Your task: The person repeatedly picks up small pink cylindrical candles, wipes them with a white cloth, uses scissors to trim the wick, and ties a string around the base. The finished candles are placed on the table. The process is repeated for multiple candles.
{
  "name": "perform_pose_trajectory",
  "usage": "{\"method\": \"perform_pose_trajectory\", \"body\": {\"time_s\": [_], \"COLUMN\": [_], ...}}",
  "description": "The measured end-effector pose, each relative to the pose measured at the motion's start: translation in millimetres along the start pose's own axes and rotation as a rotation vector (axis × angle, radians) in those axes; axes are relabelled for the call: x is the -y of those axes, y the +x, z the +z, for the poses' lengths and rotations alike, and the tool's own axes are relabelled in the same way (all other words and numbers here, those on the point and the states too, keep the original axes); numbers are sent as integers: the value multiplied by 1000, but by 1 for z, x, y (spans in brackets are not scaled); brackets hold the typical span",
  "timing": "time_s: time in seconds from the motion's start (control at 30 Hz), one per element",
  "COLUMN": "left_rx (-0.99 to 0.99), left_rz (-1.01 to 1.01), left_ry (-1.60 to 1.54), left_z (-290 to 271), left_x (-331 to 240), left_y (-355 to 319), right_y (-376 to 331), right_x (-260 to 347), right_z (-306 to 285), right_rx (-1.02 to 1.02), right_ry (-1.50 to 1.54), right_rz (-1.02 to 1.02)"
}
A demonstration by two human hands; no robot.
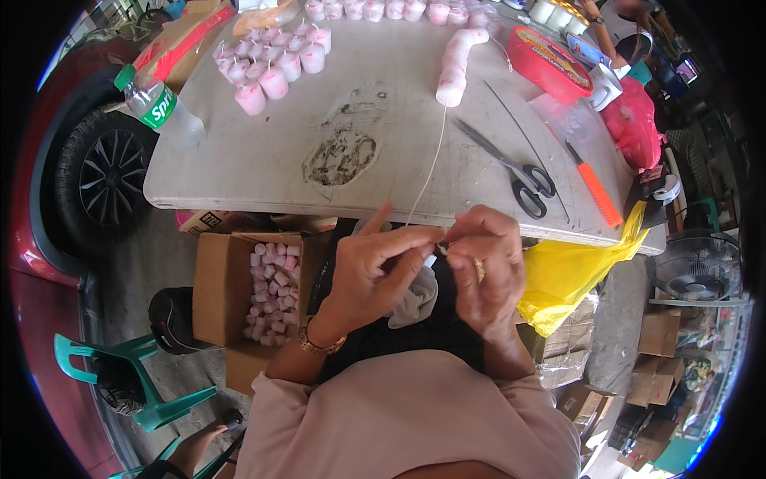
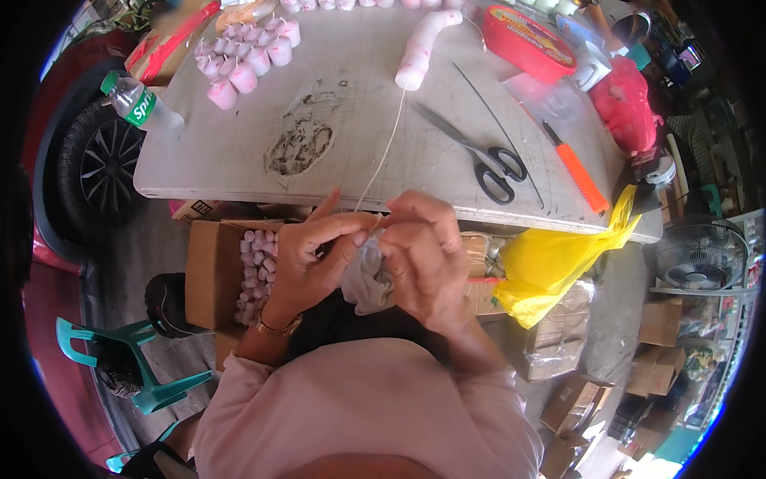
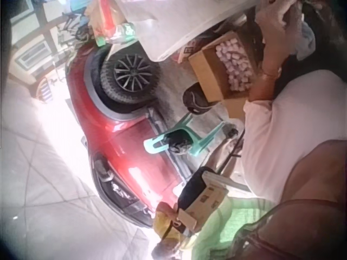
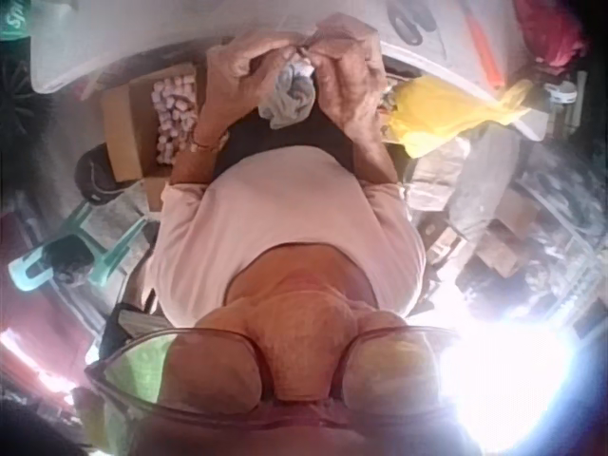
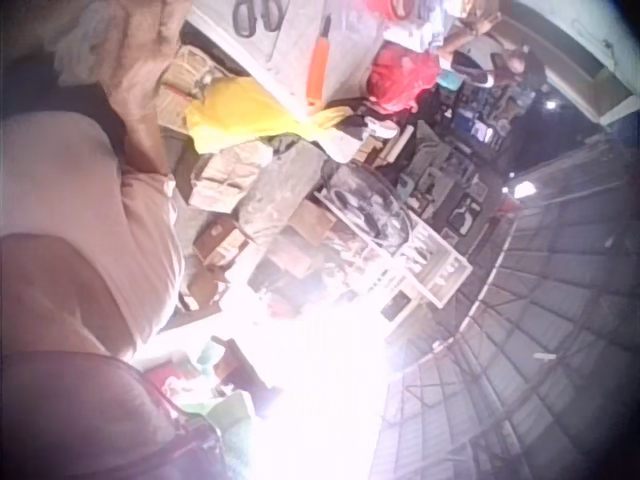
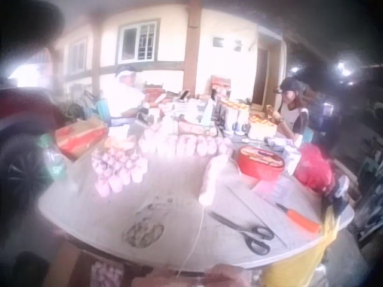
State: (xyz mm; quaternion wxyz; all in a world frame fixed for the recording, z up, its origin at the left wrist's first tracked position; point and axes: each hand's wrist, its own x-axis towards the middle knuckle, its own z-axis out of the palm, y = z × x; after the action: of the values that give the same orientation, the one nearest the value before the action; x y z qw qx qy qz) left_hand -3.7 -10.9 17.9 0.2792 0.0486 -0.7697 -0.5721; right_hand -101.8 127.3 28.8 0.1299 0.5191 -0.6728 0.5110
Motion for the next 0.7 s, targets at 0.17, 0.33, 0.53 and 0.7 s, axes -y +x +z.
{"method": "perform_pose_trajectory", "body": {"time_s": [0.17,0.33,0.53,0.7], "left_rx": [-3,-78,-135,-115], "left_rz": [99,-264,-287,-268], "left_ry": [123,-372,-535,-451], "left_z": [-2,-2,5,3], "left_x": [3,1,-1,0], "left_y": [-2,-5,-6,-5], "right_y": [1,-6,3,10], "right_x": [-3,3,-5,-9], "right_z": [0,17,15,13], "right_rx": [55,-126,-64,-26], "right_ry": [241,494,116,-20], "right_rz": [154,295,-121,-260]}}
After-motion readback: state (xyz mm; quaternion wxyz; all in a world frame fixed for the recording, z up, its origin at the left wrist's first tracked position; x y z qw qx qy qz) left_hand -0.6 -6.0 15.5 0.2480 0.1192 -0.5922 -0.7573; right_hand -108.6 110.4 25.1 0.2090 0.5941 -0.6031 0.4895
